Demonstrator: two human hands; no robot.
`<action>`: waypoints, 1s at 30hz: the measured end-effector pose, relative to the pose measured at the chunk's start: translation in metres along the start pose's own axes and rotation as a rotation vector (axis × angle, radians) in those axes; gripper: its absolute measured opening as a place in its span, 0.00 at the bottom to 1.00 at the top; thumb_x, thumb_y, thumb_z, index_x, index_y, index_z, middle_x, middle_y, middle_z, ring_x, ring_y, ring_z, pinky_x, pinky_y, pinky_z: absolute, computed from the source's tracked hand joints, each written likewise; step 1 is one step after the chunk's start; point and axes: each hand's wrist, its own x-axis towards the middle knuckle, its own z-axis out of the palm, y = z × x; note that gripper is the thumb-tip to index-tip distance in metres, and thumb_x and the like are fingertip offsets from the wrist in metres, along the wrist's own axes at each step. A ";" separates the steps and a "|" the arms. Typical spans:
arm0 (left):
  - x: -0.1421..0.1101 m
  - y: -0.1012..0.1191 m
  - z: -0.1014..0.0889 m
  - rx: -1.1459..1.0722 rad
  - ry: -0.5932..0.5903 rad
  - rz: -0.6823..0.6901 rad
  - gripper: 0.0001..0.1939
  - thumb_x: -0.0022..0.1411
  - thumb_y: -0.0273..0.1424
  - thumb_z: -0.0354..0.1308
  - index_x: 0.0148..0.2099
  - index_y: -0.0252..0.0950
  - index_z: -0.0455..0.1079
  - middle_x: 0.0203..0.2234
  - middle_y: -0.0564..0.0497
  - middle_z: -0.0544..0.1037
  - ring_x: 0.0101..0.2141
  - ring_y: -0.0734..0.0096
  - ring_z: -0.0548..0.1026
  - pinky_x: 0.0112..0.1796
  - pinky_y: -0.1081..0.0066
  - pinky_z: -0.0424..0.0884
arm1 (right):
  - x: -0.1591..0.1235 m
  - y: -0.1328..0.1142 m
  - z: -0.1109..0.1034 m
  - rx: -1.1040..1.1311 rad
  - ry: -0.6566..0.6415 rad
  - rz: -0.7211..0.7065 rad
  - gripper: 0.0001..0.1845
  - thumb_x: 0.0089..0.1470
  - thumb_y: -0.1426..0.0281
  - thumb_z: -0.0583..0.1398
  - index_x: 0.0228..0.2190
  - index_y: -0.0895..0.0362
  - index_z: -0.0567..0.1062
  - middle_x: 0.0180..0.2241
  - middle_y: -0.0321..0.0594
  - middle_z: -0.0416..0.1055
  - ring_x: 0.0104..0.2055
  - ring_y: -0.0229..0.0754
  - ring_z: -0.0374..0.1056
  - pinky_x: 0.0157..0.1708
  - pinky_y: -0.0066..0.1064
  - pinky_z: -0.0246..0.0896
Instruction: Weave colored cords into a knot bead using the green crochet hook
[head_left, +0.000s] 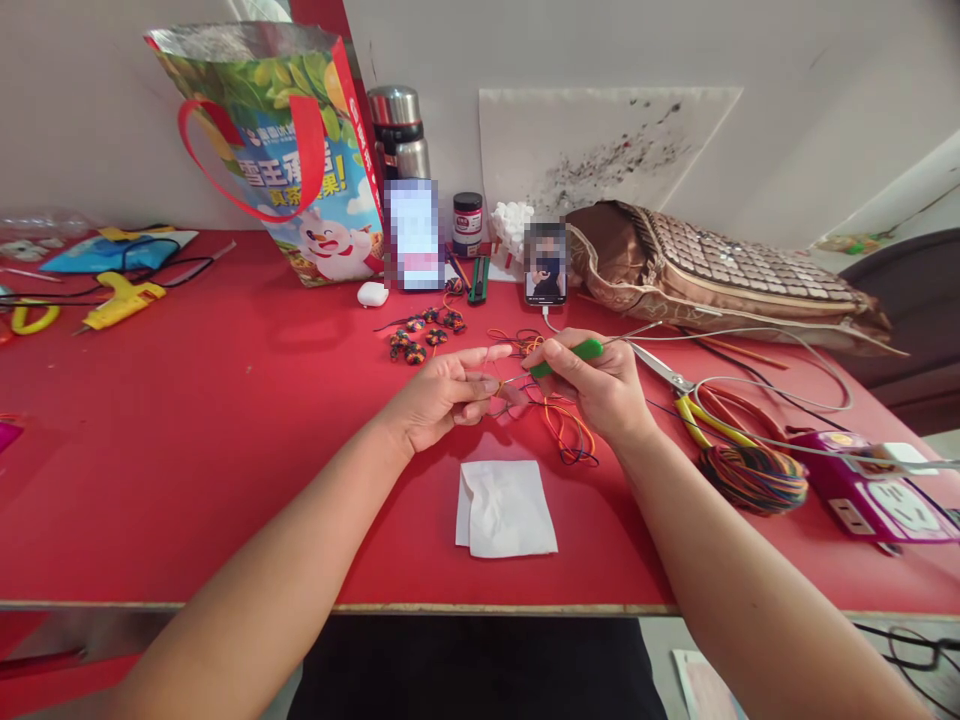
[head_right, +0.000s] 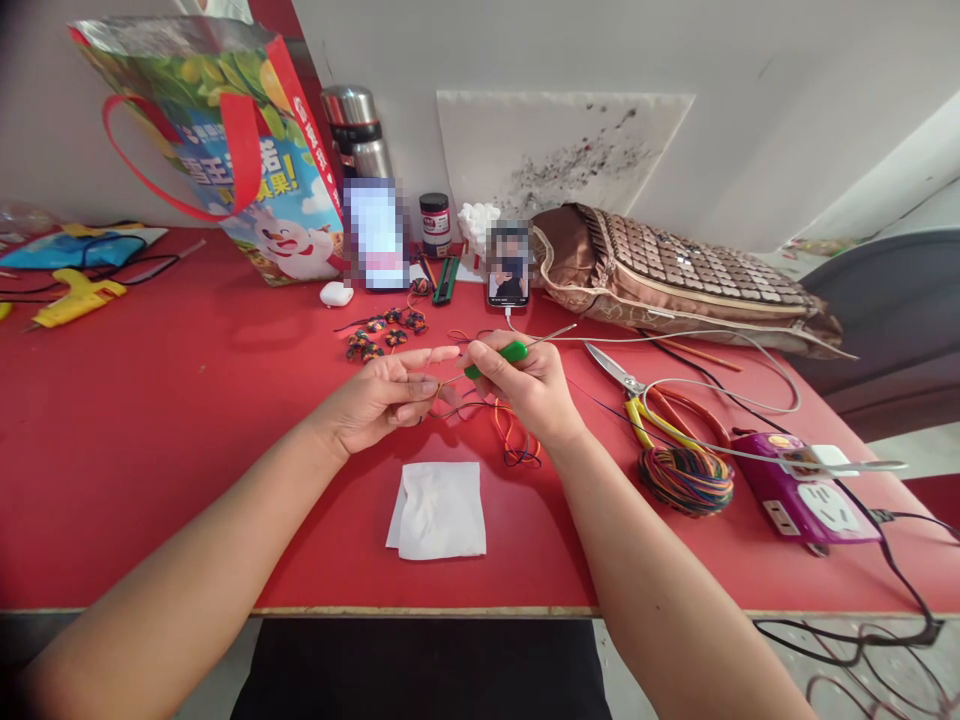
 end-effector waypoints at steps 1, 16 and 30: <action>0.000 0.000 0.000 -0.032 0.021 0.003 0.36 0.59 0.23 0.69 0.69 0.29 0.69 0.33 0.36 0.86 0.17 0.85 0.60 0.21 0.77 0.52 | 0.000 0.001 0.001 -0.002 -0.009 -0.017 0.20 0.53 0.52 0.73 0.25 0.56 0.84 0.18 0.34 0.69 0.17 0.31 0.58 0.17 0.26 0.48; 0.002 0.003 0.004 -0.217 0.148 0.099 0.37 0.62 0.18 0.68 0.71 0.28 0.64 0.34 0.42 0.86 0.15 0.85 0.65 0.17 0.81 0.59 | -0.007 0.010 0.014 -0.065 -0.015 -0.202 0.12 0.64 0.59 0.67 0.36 0.53 0.86 0.24 0.35 0.75 0.20 0.34 0.67 0.20 0.28 0.64; 0.001 0.003 0.008 -0.312 0.152 0.141 0.41 0.59 0.17 0.70 0.72 0.28 0.64 0.21 0.58 0.75 0.15 0.87 0.61 0.18 0.84 0.57 | -0.015 0.024 0.020 -0.689 -0.021 -0.727 0.14 0.69 0.74 0.60 0.52 0.52 0.81 0.40 0.45 0.82 0.37 0.42 0.79 0.36 0.33 0.76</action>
